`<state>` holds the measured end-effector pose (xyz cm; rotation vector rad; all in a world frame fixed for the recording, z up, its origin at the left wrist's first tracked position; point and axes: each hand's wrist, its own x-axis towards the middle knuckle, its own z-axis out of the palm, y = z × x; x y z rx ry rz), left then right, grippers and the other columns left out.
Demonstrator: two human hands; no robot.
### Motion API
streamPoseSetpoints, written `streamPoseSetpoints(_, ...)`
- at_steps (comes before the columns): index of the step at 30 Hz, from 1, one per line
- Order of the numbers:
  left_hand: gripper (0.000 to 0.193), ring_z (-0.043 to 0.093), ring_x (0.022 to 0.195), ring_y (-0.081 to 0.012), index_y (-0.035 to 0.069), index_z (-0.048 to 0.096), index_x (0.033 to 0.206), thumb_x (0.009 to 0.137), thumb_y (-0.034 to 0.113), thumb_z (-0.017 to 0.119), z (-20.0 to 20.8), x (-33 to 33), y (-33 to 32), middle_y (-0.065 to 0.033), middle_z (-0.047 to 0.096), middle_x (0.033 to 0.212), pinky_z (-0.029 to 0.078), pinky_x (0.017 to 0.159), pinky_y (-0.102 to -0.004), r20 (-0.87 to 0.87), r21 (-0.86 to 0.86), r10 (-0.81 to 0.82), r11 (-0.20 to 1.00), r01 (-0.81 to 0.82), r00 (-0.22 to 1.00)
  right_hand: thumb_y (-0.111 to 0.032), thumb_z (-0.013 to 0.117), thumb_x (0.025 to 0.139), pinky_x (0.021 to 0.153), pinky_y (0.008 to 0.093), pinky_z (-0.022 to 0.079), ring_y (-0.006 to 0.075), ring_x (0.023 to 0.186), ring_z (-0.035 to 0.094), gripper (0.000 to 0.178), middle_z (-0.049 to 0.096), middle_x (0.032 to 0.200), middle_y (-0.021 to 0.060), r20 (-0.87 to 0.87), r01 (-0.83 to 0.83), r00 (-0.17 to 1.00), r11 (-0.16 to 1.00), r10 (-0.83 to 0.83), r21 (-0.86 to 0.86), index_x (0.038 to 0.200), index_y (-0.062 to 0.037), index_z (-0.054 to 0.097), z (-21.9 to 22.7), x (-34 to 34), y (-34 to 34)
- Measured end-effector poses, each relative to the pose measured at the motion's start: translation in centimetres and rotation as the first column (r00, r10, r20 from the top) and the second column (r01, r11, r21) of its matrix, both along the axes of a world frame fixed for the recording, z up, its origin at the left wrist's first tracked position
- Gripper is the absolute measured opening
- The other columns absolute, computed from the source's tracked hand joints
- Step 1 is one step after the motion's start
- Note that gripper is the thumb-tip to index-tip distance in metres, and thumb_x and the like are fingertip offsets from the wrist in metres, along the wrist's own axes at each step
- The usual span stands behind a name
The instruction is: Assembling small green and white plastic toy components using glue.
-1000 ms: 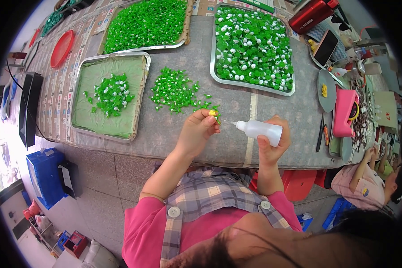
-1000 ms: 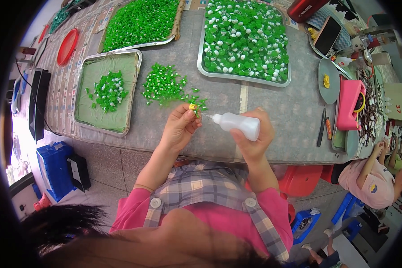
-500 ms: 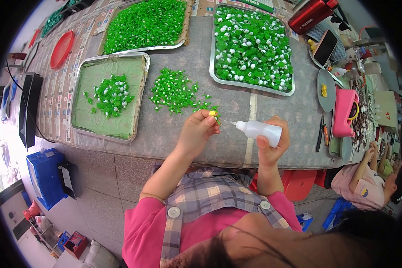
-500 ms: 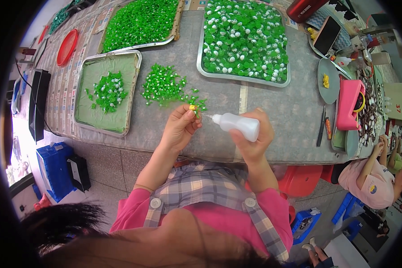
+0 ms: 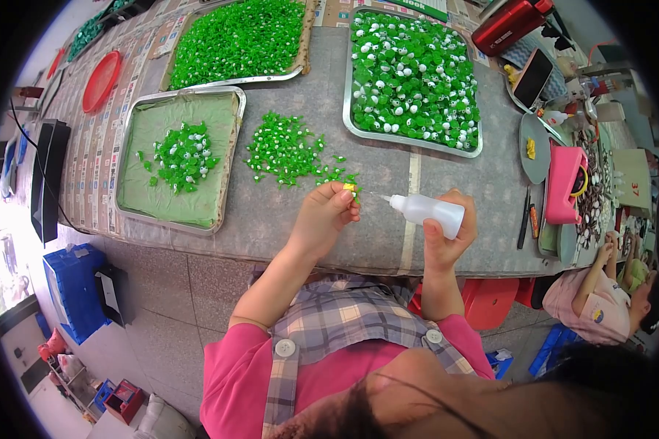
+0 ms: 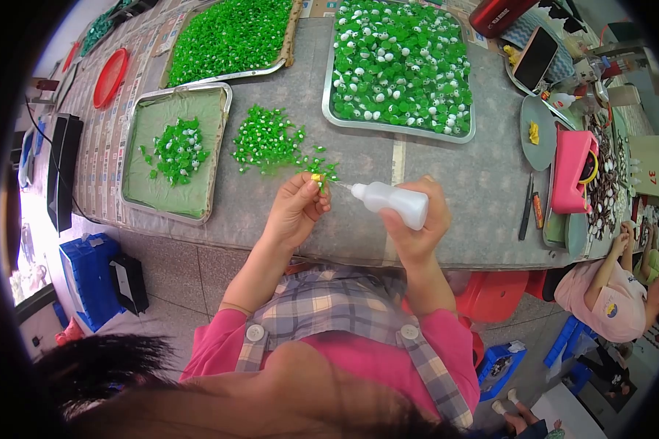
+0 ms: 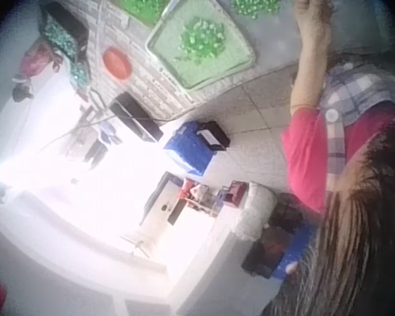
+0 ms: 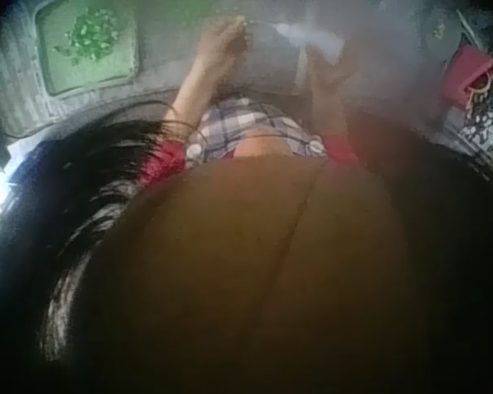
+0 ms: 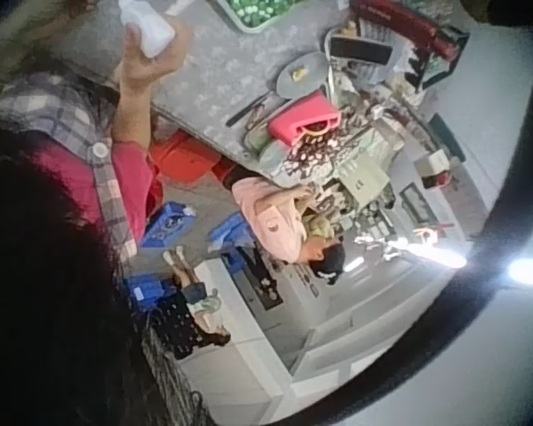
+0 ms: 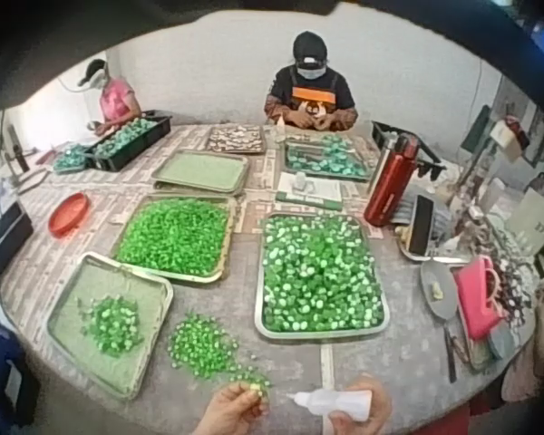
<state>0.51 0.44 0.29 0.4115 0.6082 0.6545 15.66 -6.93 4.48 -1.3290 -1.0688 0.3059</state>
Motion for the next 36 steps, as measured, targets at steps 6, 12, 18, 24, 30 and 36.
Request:
streamPoseSetpoints(6, 0.005, 0.050, 0.062, -0.0106, 0.005, 0.049, 0.076, 0.080, 0.010, 0.048, -0.5, -0.2, 0.1, -0.0032, 0.052, 0.069, 0.043, 0.059, -0.0235, 0.048, 0.005, -0.005, 1.000, 0.004, 0.999, -0.038, 0.064, 0.065, 0.050, 0.0210, 0.027, 0.0093, 0.056, 0.036, 0.042, 0.040, 0.063, 0.0024, -0.034, 0.021, 0.999, 1.000, -0.021, -0.012, 0.077, -0.0018, 0.045, 0.0, -0.2, -0.1)
streamPoseSetpoints(12, 0.005, 0.051, 0.064, -0.0114, 0.004, 0.052, 0.079, 0.078, 0.008, 0.050, -0.1, 0.0, -0.1, -0.0040, 0.054, 0.071, 0.043, 0.061, -0.0244, -0.030, 0.057, 0.051, 0.997, -0.050, 0.998, -0.040, 0.063, 0.064, 0.050, 0.0211, 0.027, 0.0093, 0.056, 0.036, 0.044, 0.040, 0.063, 0.0025, -0.074, 0.042, 0.996, 0.999, -0.040, 0.027, 0.075, -0.0014, 0.045, -0.2, -0.1, -0.5)
streamPoseSetpoints(18, 0.004, 0.052, 0.064, -0.0126, 0.002, 0.054, 0.079, 0.075, 0.003, 0.053, 0.1, 0.0, -0.3, -0.0051, 0.056, 0.073, 0.043, 0.062, -0.0248, -0.114, 0.188, 0.125, 0.977, -0.102, 0.986, -0.039, 0.064, 0.064, 0.049, 0.0206, 0.026, 0.0087, 0.056, 0.035, 0.043, 0.040, 0.063, 0.0020, -0.092, 0.021, 0.996, 1.000, -0.022, -0.003, 0.075, -0.0017, 0.045, -0.7, -0.1, -0.7)
streamPoseSetpoints(24, 0.005, 0.052, 0.064, -0.0125, 0.002, 0.054, 0.079, 0.074, 0.003, 0.054, 0.1, 0.0, -0.3, -0.0051, 0.056, 0.072, 0.044, 0.061, -0.0247, -0.131, 0.202, 0.136, 0.973, -0.108, 0.982, -0.036, 0.065, 0.064, 0.049, 0.0198, 0.026, 0.0077, 0.056, 0.035, 0.041, 0.040, 0.063, 0.0010, -0.098, 0.001, 0.995, 0.999, -0.004, -0.036, 0.075, -0.0024, 0.045, -0.5, -0.2, -0.8)
streamPoseSetpoints(30, 0.005, 0.052, 0.064, -0.0125, 0.002, 0.054, 0.079, 0.074, 0.003, 0.054, 0.1, 0.1, -0.2, -0.0052, 0.056, 0.073, 0.044, 0.062, -0.0248, -0.132, 0.200, 0.132, 0.974, -0.104, 0.982, -0.031, 0.065, 0.064, 0.050, 0.0203, 0.030, 0.0081, 0.057, 0.038, 0.037, 0.043, 0.067, 0.0021, -0.124, 0.037, 0.992, 0.999, -0.035, 0.011, 0.076, -0.0023, 0.047, -0.8, 0.5, -1.2)
streamPoseSetpoints(36, 0.005, 0.052, 0.063, -0.0124, 0.002, 0.054, 0.079, 0.075, 0.001, 0.052, 0.6, 0.1, -0.1, -0.0054, 0.056, 0.073, 0.044, 0.061, -0.0245, -0.124, 0.139, 0.151, 0.981, -0.133, 0.981, -0.018, 0.064, 0.066, 0.064, 0.0229, 0.039, 0.0109, 0.070, 0.046, 0.030, 0.047, 0.077, 0.0031, -0.157, 0.263, 0.948, 0.959, -0.278, -0.106, 0.083, -0.0010, 0.046, -0.5, 5.1, -1.5)
